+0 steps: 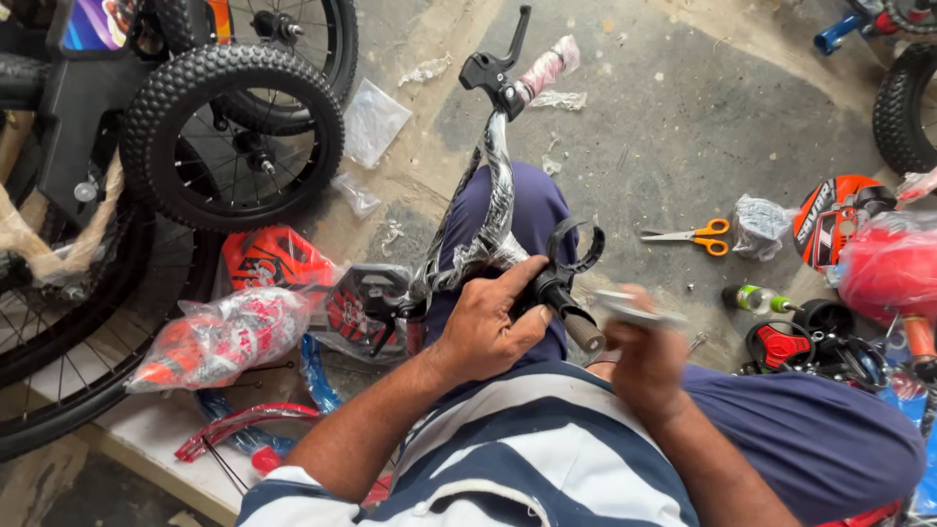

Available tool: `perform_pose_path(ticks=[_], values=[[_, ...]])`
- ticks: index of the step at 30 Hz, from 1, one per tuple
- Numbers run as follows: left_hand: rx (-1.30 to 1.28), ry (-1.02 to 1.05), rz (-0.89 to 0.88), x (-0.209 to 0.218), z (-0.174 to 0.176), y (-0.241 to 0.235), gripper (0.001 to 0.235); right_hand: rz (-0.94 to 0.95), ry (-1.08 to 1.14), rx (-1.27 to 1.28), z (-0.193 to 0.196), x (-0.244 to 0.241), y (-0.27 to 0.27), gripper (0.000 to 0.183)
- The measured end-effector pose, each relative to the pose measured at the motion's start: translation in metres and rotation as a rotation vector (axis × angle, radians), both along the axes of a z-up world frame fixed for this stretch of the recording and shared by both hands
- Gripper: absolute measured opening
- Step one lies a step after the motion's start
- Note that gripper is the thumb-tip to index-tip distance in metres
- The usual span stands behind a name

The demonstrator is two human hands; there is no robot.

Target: The person assembles a bicycle by first attaching a handlebar stem to the handlebars using a wrench and a screwdriver. They then pick up a red bicycle frame and use a pipe wrench and a large open-ended wrench to tighten the headset nut at the top of the frame's head tube.

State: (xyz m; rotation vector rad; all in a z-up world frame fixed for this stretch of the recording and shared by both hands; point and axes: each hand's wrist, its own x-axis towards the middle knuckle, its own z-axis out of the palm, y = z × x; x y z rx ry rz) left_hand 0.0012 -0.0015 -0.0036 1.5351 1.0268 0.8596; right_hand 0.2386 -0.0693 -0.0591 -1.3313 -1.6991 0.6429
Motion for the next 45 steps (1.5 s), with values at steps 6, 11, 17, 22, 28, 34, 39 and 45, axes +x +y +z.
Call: perform_pose_path(ticks=[6, 11, 17, 22, 28, 34, 39, 45], values=[[0.028, -0.046, -0.023, -0.001, -0.005, 0.002, 0.048, 0.027, 0.053, -0.135, -0.005, -0.002, -0.001, 0.043], [-0.017, 0.003, -0.020, -0.002, -0.009, 0.005, 0.049, 0.014, -0.174, 0.036, -0.003, 0.001, 0.000, 0.040], [0.011, -0.001, -0.018, -0.003, -0.009, 0.008, 0.049, -0.071, 0.372, -0.207, -0.011, -0.005, 0.004, 0.033], [-0.067, 0.032, -0.031, -0.003, 0.001, 0.010, 0.050, 0.068, -0.145, -0.020, -0.012, 0.000, 0.004, 0.032], [-0.173, 0.074, -0.047, -0.006, 0.010, 0.011, 0.052, 0.087, -0.020, -0.029, 0.007, 0.000, 0.020, 0.032], [-0.172, 0.062, -0.030, -0.004, 0.005, 0.013, 0.053, 0.044, 0.198, 0.020, 0.009, 0.002, 0.028, 0.036], [-0.193, 0.097, -0.035, 0.000, 0.000, 0.014, 0.054, 0.099, 0.140, -0.087, -0.010, 0.011, 0.027, 0.038], [-0.180, 0.154, -0.030, 0.001, -0.001, 0.015, 0.055, 0.137, -0.195, 0.012, -0.004, 0.018, 0.037, 0.043]])
